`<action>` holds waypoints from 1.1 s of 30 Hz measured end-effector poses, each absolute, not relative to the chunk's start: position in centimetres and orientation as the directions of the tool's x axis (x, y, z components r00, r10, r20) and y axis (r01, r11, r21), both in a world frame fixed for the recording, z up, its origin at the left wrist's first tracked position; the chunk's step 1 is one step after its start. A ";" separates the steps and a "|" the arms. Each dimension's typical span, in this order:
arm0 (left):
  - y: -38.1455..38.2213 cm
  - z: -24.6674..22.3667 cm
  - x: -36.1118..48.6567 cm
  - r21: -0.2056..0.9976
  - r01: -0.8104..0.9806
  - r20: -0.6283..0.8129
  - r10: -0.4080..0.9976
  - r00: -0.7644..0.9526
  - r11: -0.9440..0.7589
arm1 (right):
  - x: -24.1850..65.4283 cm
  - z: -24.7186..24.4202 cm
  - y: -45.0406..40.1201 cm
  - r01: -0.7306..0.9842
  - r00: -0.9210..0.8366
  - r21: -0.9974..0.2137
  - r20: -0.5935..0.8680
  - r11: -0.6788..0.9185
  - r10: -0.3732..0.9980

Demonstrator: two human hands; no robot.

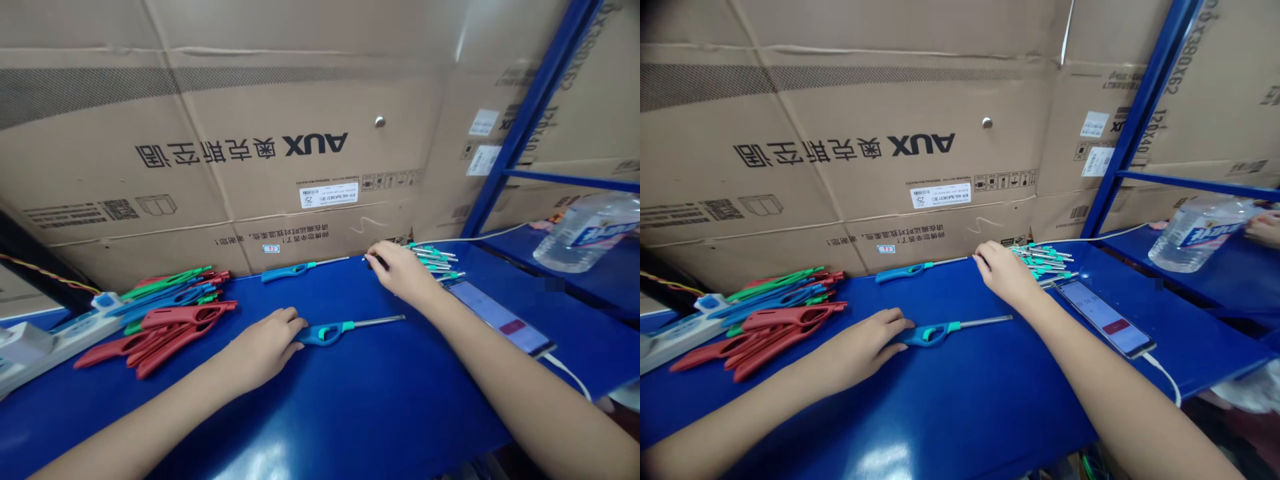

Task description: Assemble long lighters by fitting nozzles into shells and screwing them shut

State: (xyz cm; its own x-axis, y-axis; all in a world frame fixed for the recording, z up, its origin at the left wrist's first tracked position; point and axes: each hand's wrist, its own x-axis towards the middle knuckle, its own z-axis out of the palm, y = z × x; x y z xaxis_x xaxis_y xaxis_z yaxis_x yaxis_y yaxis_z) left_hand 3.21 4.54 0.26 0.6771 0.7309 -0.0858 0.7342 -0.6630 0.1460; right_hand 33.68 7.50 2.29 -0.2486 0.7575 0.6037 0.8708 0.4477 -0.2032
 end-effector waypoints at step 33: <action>19.0 0.1 -0.6 0.007 0.839 0.218 0.820 0.529 -0.544 | 31.9 -0.6 6.8 0.979 -0.205 -0.014 -0.032 0.205 0.978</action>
